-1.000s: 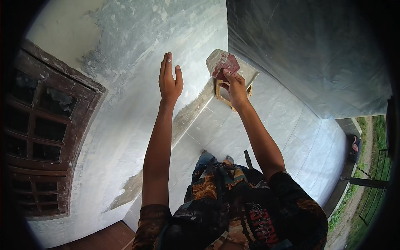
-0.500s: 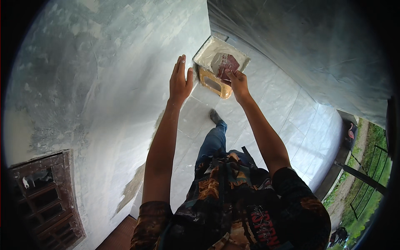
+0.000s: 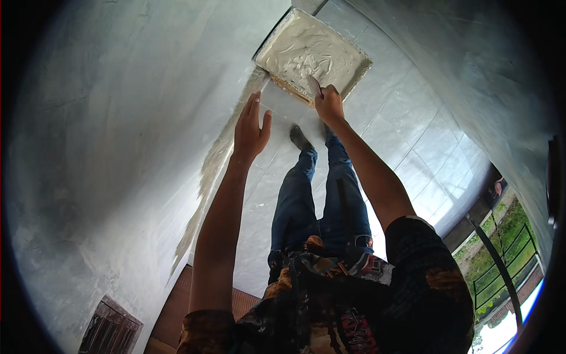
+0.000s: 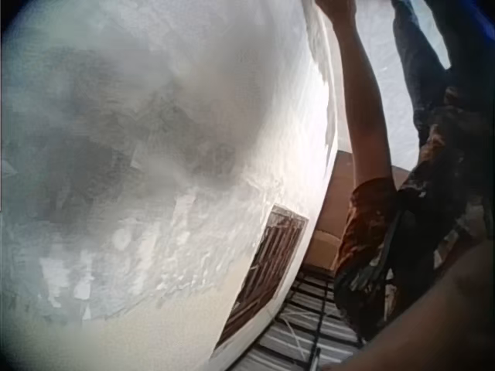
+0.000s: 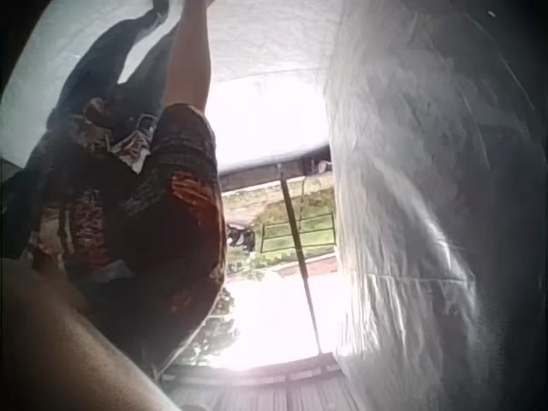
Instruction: The person applies wall filler to a damaged section of a wall using a putty knife.
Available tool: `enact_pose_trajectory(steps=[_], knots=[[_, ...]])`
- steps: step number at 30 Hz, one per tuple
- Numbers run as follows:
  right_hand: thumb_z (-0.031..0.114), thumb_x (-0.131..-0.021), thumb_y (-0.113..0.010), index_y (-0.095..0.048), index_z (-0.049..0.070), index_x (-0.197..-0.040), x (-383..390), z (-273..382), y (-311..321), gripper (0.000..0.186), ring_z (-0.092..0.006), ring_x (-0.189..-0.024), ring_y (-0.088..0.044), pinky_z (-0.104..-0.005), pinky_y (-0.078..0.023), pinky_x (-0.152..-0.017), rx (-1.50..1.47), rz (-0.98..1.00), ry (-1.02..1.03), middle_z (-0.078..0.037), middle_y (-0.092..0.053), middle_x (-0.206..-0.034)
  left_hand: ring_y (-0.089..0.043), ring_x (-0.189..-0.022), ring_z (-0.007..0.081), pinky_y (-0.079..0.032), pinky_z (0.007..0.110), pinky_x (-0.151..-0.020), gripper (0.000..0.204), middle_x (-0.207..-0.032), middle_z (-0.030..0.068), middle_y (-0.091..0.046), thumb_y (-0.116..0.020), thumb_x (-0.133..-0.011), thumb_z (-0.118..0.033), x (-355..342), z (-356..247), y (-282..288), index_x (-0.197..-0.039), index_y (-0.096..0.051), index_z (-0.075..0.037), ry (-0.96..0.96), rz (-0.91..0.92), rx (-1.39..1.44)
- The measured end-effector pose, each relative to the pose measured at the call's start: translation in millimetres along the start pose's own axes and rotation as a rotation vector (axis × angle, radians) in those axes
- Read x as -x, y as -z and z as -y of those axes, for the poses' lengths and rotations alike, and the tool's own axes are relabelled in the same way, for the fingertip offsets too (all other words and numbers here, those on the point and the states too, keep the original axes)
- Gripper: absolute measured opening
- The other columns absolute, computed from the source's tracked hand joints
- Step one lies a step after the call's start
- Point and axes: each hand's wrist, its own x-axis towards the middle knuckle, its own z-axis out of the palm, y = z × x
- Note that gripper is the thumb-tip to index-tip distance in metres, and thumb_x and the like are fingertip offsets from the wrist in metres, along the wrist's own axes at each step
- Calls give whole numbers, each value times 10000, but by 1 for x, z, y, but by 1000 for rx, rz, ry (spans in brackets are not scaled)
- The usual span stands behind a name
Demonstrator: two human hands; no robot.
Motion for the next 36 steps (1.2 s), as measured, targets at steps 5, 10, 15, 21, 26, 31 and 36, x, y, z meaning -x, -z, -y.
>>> enact_pose_trajectory(steps=[5,10,15,21,26,31,36], knots=[[73,-882,-558,-703,13,-907,-20,7,-48,159,-371,-1066,-617,-479,-567,-859,302,205,59,-170,-587,-1081,-462,-1357,423,-394,469,-1119,513,-1439,278,-491,-542,-979,-151,11,8,-30,-1432,-427,60,135,46,6],[86,-912,-549,-665,31,-939,-30,9,-82,132,-360,-1057,-628,-481,-554,-860,408,190,130,-167,-591,-1065,-464,-1354,425,-402,469,-1115,528,-1439,287,-487,-545,-971,-140,12,8,-44,-1445,-414,53,168,43,28],[35,-844,-621,-674,-5,-921,-5,15,-72,101,-312,-1068,-635,-426,-590,-846,435,219,164,-126,-610,-1071,-445,-1390,374,-360,448,-1150,518,-1479,245,-467,-522,-997,-131,15,10,-41,-1473,-391,28,236,44,36],[11,-845,-605,-706,16,-941,34,0,-19,140,-346,-949,-620,-460,-536,-800,-21,406,255,-153,-572,-929,-480,-1347,407,-412,455,-1108,527,-1444,275,-490,-539,-975,-138,11,13,-42,-1451,-411,48,232,18,15],[25,-868,-631,-728,29,-1025,12,-48,2,184,-344,-919,-598,-453,-522,-829,54,132,243,-141,-591,-931,-482,-1346,405,-413,452,-1108,528,-1442,277,-491,-530,-979,-137,6,5,-49,-1459,-404,43,234,26,28],[17,-874,-619,-720,31,-986,-11,-69,-17,151,-352,-933,-596,-456,-517,-843,31,141,310,-125,-615,-956,-489,-1337,414,-425,460,-1096,532,-1439,282,-492,-527,-980,-135,9,2,-55,-1463,-395,44,227,28,18],[32,-876,-593,-701,28,-972,-61,-55,-46,144,-371,-962,-597,-475,-522,-846,-27,186,414,-144,-617,-970,-497,-1326,422,-432,464,-1088,526,-1434,291,-493,-527,-979,-127,15,0,-59,-1453,-398,61,234,31,17]])
